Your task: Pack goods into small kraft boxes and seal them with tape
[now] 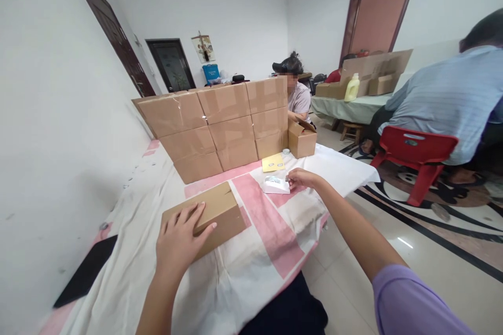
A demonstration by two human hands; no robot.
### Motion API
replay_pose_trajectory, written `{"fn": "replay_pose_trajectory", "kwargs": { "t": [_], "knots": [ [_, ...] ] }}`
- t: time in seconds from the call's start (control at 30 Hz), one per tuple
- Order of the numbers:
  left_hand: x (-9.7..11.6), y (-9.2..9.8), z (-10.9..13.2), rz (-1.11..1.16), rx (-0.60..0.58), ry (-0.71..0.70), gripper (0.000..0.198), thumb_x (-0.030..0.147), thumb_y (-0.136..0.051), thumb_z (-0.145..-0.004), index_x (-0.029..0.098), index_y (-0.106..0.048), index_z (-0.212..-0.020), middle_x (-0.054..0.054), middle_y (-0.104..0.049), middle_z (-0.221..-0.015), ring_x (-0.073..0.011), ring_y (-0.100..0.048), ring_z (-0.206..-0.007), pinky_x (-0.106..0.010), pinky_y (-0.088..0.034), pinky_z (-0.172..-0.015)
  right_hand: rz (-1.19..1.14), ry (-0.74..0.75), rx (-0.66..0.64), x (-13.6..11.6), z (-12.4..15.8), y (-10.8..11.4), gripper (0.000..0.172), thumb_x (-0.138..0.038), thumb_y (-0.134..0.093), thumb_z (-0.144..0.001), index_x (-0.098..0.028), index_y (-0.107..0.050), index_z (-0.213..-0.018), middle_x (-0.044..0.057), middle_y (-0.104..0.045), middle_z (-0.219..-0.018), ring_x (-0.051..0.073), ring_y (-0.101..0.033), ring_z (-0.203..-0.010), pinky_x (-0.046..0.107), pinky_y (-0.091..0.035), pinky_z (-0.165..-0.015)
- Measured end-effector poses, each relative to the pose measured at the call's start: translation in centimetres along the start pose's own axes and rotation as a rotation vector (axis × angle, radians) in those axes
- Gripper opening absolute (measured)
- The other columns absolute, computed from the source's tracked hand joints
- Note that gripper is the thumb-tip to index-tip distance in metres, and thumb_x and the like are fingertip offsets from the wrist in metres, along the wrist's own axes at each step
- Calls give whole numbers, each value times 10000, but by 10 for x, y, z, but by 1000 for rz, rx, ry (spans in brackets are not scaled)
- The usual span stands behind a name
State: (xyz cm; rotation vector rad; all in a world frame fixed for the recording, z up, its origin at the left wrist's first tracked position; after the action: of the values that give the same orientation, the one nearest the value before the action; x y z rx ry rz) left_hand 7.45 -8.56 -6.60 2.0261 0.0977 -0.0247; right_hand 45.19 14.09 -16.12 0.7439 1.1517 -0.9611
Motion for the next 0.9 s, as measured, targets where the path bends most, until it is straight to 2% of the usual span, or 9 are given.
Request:
{"fn": "replay_pose_trajectory", "kwargs": {
  "t": [0.27, 0.5, 0.7, 0.9],
  "knots": [
    [0, 0, 0, -8, 8, 6, 554, 575, -543, -908, 320, -574, -1399, -15, -633, -1380, -299, -554, -1199, -433, -441, -994, -36, -59, 14, 10, -1, 1, 229, -196, -726, -767, -168, -522, -667, 0, -591, -566, 185, -678, -551, 341, -641, -602],
    [-1, 1, 1, 7, 7, 16, 557, 578, -537, -905, 328, -574, -1401, -13, -627, -1392, -303, -560, -1189, -439, -442, -994, -64, -40, -24, 19, -4, 5, 258, -200, -731, -788, -182, -492, -694, -13, -616, -593, 135, -671, -546, 256, -621, -612],
    [-2, -2, -1, -9, 10, 7, 556, 577, -536, -901, 326, -581, -1396, -9, -635, -1379, -295, -572, -1159, -431, -434, -1006, -12, -65, -139, 32, -6, 8, 223, -268, -684, -849, -172, -519, -734, 60, -676, -584, 170, -701, -531, 164, -419, -343],
    [-8, -11, -3, -20, 4, 13, 572, 583, -523, -889, 347, -566, -1409, -3, -645, -1356, -283, -578, -1151, -419, -435, -996, 18, -67, -209, 35, -5, 9, 245, -319, -655, -890, -178, -500, -764, 65, -700, -628, 180, -735, -566, 148, -391, -330]
  ]
}}
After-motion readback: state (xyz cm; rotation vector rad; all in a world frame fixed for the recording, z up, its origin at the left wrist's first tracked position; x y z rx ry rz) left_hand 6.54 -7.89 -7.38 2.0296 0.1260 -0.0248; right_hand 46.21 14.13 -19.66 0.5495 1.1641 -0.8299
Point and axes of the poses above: each hand's wrist, its own z-axis away from the middle knuckle, its own y-axis out of the back of the hand, x = y × z, the point moved 6 cm from there along -z, towards the middle knuckle
